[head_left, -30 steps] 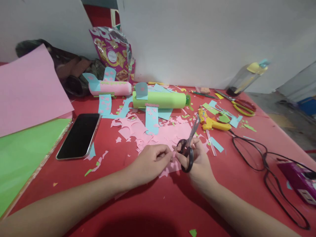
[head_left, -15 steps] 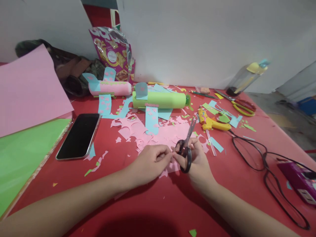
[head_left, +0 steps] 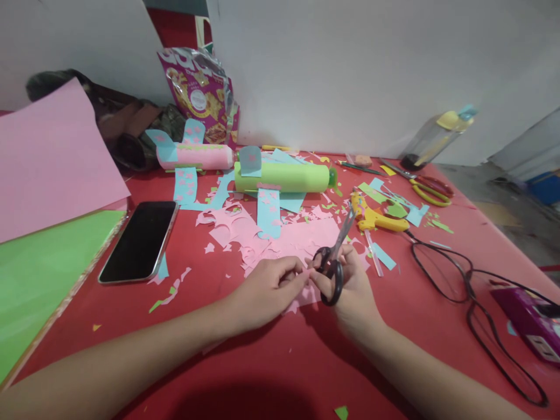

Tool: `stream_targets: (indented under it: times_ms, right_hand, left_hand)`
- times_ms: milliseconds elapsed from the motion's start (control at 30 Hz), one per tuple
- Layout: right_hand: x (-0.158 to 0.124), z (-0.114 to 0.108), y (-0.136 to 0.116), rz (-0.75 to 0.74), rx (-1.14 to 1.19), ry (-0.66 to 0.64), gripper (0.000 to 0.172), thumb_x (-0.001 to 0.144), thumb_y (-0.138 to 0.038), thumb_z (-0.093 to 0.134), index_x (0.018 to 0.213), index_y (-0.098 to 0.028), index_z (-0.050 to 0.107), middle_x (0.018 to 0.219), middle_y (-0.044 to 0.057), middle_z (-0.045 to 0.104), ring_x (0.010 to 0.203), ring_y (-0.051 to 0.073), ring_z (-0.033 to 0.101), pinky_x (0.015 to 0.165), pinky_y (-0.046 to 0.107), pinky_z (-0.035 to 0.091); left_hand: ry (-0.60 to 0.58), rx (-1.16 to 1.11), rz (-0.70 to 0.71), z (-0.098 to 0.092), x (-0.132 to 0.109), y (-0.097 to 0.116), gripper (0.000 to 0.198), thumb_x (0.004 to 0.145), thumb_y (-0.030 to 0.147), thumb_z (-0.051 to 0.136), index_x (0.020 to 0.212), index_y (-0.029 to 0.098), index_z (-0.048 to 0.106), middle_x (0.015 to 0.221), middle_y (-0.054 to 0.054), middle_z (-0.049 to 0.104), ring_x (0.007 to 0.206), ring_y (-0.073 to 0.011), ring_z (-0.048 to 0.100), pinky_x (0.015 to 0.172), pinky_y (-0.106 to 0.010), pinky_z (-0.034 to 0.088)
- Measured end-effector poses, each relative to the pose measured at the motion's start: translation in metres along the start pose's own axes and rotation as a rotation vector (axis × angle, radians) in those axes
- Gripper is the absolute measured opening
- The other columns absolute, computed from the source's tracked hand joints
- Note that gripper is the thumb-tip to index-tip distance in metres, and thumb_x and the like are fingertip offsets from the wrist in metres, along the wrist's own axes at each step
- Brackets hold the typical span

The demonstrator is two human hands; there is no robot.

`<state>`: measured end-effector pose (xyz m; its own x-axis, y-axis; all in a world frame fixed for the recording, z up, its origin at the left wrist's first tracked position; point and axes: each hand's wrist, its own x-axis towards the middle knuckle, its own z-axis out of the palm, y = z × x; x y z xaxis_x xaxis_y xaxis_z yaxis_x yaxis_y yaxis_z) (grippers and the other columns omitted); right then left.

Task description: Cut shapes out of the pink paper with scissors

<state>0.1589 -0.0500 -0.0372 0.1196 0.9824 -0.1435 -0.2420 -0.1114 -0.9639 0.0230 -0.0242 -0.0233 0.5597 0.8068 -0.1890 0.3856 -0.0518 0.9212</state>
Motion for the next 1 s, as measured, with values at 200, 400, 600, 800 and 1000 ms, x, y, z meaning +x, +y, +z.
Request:
stream_targets:
  times_ms: [200, 400, 600, 800, 1000]
  right_hand:
    - [-0.001, 0.003, -0.003, 0.016, -0.016, 0.012, 0.04, 0.057, -0.021, 0.071, 0.071, -0.023, 0.034, 0.069, -0.006, 0.051, 0.055, 0.007, 0.048, 0.043, 0.018, 0.038]
    - [-0.003, 0.005, -0.006, 0.07, -0.013, -0.104, 0.037, 0.06, -0.022, 0.069, 0.07, -0.023, 0.033, 0.067, -0.007, 0.049, 0.051, 0.006, 0.044, 0.044, 0.018, 0.037]
    - [-0.004, 0.003, -0.001, 0.153, 0.058, -0.384, 0.044, 0.058, -0.036, 0.071, 0.074, -0.023, 0.032, 0.071, -0.005, 0.046, 0.06, 0.008, 0.045, 0.05, 0.021, 0.037]
    - [-0.006, -0.001, 0.001, 0.187, 0.071, -0.57, 0.046, 0.061, -0.05, 0.064, 0.077, -0.023, 0.03, 0.078, -0.002, 0.04, 0.062, 0.008, 0.042, 0.055, 0.024, 0.036]
    - [-0.006, 0.0, 0.0, 0.198, 0.054, -0.624, 0.046, 0.062, -0.054, 0.062, 0.078, -0.023, 0.031, 0.079, -0.002, 0.041, 0.059, 0.008, 0.04, 0.058, 0.027, 0.035]
  left_hand:
    - [0.027, 0.047, 0.031, 0.0, -0.001, -0.002, 0.026, 0.082, 0.03, 0.036, 0.064, 0.015, 0.048, 0.059, 0.002, 0.047, 0.056, -0.0094, 0.041, 0.052, -0.02, 0.031]
    - [0.154, -0.014, 0.028, -0.014, 0.0, 0.004, 0.023, 0.082, 0.026, 0.037, 0.065, 0.015, 0.048, 0.061, 0.002, 0.047, 0.059, -0.0095, 0.044, 0.055, -0.019, 0.035]
    - [0.328, -0.034, 0.046, -0.03, 0.001, 0.009, 0.022, 0.081, 0.027, 0.041, 0.063, 0.015, 0.046, 0.054, 0.005, 0.037, 0.05, -0.0072, 0.035, 0.046, -0.017, 0.03]
    - [0.355, 0.002, 0.09, -0.034, 0.0, 0.012, 0.023, 0.081, 0.025, 0.041, 0.06, 0.016, 0.042, 0.053, 0.005, 0.034, 0.049, -0.0071, 0.033, 0.046, -0.017, 0.029]
    - [0.294, 0.037, 0.059, -0.03, -0.005, 0.016, 0.02, 0.08, 0.023, 0.04, 0.063, 0.015, 0.048, 0.055, 0.004, 0.043, 0.053, -0.0076, 0.04, 0.049, -0.018, 0.032]
